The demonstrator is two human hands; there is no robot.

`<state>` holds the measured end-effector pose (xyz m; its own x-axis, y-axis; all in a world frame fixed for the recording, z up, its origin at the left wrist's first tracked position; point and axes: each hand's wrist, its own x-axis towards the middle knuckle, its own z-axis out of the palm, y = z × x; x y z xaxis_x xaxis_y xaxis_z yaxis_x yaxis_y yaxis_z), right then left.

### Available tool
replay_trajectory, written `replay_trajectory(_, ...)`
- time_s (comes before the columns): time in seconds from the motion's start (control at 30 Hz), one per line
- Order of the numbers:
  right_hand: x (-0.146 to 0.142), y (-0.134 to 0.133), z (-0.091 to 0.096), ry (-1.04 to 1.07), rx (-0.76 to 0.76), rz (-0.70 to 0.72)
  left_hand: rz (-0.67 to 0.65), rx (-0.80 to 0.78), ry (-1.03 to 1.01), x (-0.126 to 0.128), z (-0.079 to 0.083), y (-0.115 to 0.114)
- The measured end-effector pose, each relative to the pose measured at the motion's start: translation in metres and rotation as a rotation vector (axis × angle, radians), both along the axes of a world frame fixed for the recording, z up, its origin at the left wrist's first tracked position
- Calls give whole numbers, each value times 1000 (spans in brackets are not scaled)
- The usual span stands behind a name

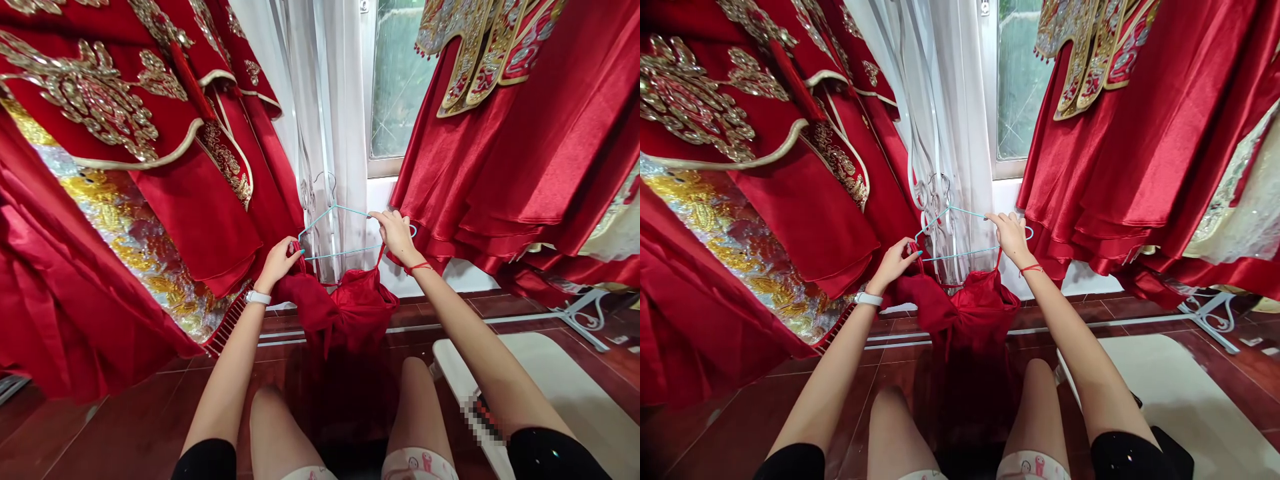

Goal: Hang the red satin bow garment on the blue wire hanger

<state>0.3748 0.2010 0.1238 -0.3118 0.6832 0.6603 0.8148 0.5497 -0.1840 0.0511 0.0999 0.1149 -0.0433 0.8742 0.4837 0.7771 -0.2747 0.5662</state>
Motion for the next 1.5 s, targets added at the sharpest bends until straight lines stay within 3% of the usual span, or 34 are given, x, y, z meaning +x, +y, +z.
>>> replay_trajectory(0.17, 1, -12, -9, 85, 49, -15, 52, 43, 20, 1, 3, -2)
replay_trajectory(0.23, 6, -19, -28, 231, 129, -74, 60, 49, 5, 0, 3, 0)
replay_trajectory(0.33, 19, -27, -79, 563, 129, -261, 72, 59, -12, -2, 2, 4)
replay_trajectory(0.4, 27, -30, -117, 597, -126, -308, 67, 68, -8, -2, 0, 7)
replay_trajectory(0.5, 33, -33, -161, 460, -740, -306, 61, 74, 1, -2, -3, 9)
replay_trajectory(0.57, 33, -32, -176, 425, -917, -325, 65, 70, -6, -2, -4, 8)
replay_trajectory(0.63, 33, -31, -179, 430, -966, -347, 60, 61, -16, -2, -3, 6)
replay_trajectory(0.73, 38, -25, -170, 464, -1014, -351, 45, 40, -13, -3, -2, 4)
replay_trajectory(0.83, 51, -14, -147, 565, -1001, -322, 38, 38, -10, -5, -2, 4)
replay_trajectory(1.17, 63, 38, -28, 969, -751, -123, -16, 63, -10, -8, -8, 8)
replay_trajectory(1.33, 64, 47, -9, 989, -541, -126, 1, 44, 28, -8, -8, 7)
replay_trajectory(1.5, 71, 53, 0, 818, -442, -44, 20, 39, 83, -9, -7, 4)
